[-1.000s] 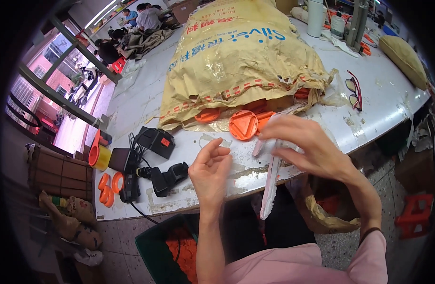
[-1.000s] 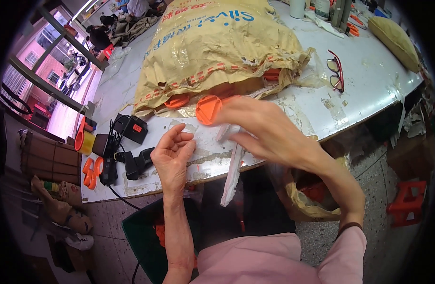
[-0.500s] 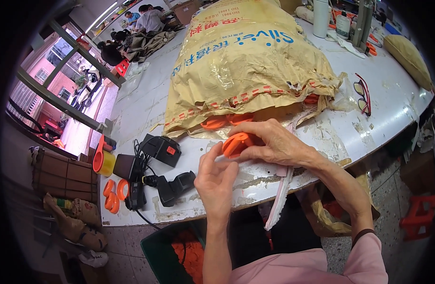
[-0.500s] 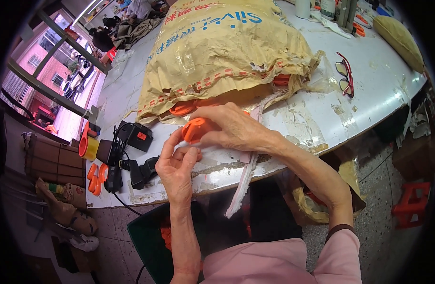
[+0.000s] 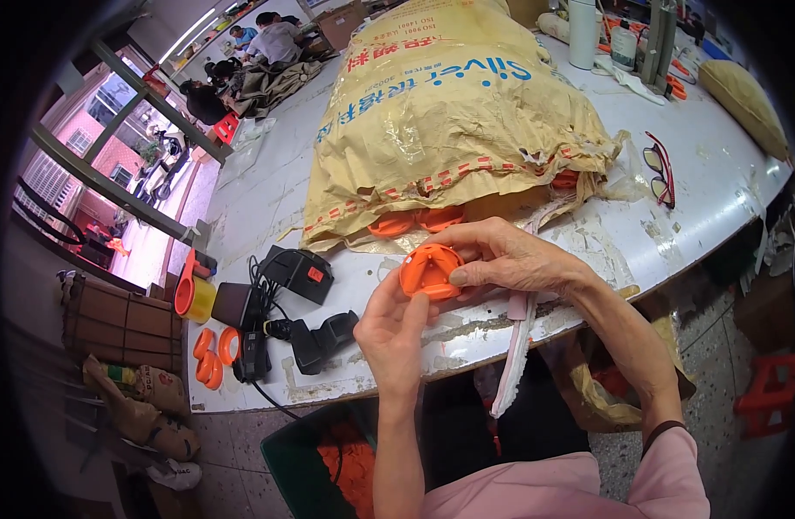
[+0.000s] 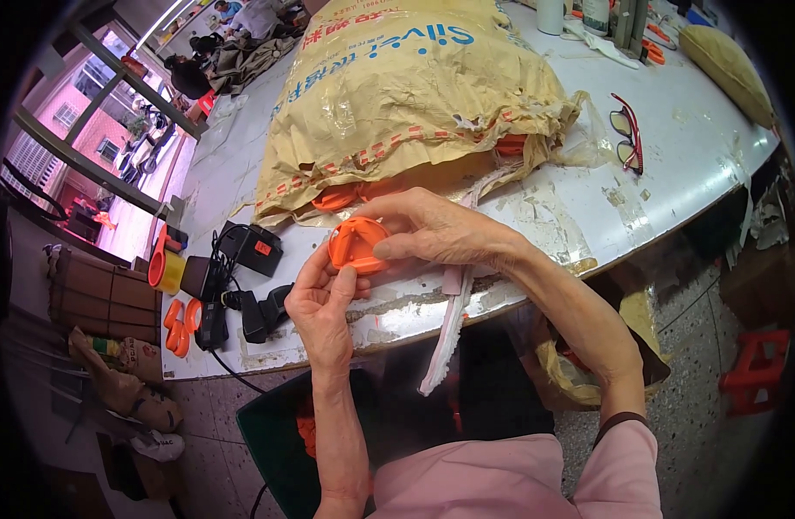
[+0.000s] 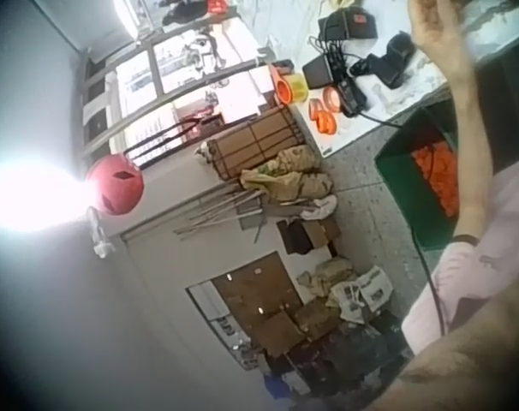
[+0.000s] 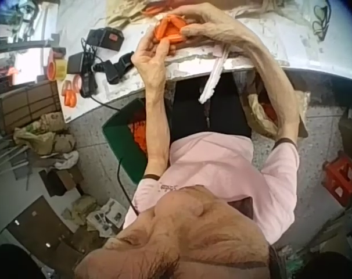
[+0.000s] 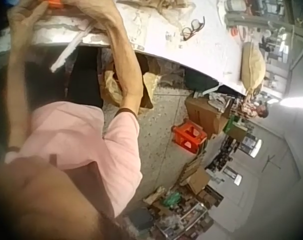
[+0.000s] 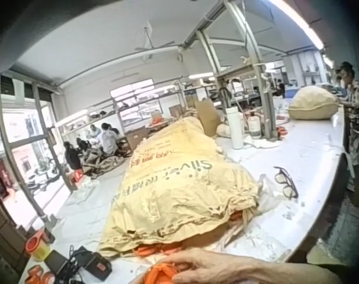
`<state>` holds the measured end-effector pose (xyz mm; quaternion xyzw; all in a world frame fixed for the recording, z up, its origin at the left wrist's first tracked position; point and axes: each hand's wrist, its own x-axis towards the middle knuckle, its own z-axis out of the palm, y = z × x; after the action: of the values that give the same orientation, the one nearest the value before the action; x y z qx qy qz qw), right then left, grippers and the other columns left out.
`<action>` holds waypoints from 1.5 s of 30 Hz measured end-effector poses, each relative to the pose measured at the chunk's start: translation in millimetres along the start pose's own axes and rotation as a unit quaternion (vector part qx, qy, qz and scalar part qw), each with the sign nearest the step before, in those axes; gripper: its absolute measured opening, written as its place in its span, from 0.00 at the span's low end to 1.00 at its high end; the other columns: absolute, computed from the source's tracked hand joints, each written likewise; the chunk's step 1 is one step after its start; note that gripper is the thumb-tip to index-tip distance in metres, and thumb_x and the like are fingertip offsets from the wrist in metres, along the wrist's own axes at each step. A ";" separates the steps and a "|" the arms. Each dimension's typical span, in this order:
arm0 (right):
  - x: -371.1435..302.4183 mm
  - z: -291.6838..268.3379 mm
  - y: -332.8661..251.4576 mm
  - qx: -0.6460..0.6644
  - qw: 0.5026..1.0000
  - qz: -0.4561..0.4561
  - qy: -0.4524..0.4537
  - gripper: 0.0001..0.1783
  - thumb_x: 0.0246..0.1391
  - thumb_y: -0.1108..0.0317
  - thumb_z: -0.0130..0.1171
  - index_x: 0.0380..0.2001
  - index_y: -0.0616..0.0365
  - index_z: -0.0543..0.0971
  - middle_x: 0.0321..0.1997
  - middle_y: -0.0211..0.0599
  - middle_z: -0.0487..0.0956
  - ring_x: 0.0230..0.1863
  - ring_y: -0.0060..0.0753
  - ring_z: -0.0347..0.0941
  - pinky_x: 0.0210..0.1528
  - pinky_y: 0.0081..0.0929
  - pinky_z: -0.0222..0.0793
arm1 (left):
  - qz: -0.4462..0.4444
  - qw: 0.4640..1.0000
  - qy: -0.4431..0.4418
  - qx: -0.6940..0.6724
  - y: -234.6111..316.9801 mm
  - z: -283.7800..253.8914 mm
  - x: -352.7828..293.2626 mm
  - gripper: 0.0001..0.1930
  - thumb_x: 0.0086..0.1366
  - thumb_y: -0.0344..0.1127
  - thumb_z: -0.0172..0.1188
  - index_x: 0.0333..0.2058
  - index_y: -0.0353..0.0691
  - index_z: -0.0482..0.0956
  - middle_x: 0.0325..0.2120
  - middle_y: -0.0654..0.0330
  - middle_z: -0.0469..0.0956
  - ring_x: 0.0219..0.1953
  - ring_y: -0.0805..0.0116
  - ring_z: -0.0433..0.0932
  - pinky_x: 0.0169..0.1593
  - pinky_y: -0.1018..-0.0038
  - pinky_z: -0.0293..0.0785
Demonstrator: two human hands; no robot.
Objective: The person repeatedly reaches into a large bag to retrieve orange plastic components, inspects them by hand, and places them into a green bin.
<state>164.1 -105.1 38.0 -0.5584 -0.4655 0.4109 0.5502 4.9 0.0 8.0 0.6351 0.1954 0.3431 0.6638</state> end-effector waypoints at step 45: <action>-0.3 -2.6 2.7 0.061 0.997 0.002 0.053 0.27 0.45 0.79 0.57 0.53 0.65 0.71 0.32 0.30 0.79 0.30 0.12 0.71 0.30 0.10 0.64 | -0.008 0.997 -0.007 -0.073 0.0 -2.4 0.6 0.27 0.57 0.16 0.53 0.57 0.24 0.61 0.41 0.48 0.76 0.35 0.68 0.79 0.38 0.77 0.78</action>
<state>166.7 -105.9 35.4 -0.5456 -0.4085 0.4094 0.6065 3.7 2.2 7.8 0.5859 0.1705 0.3465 0.7124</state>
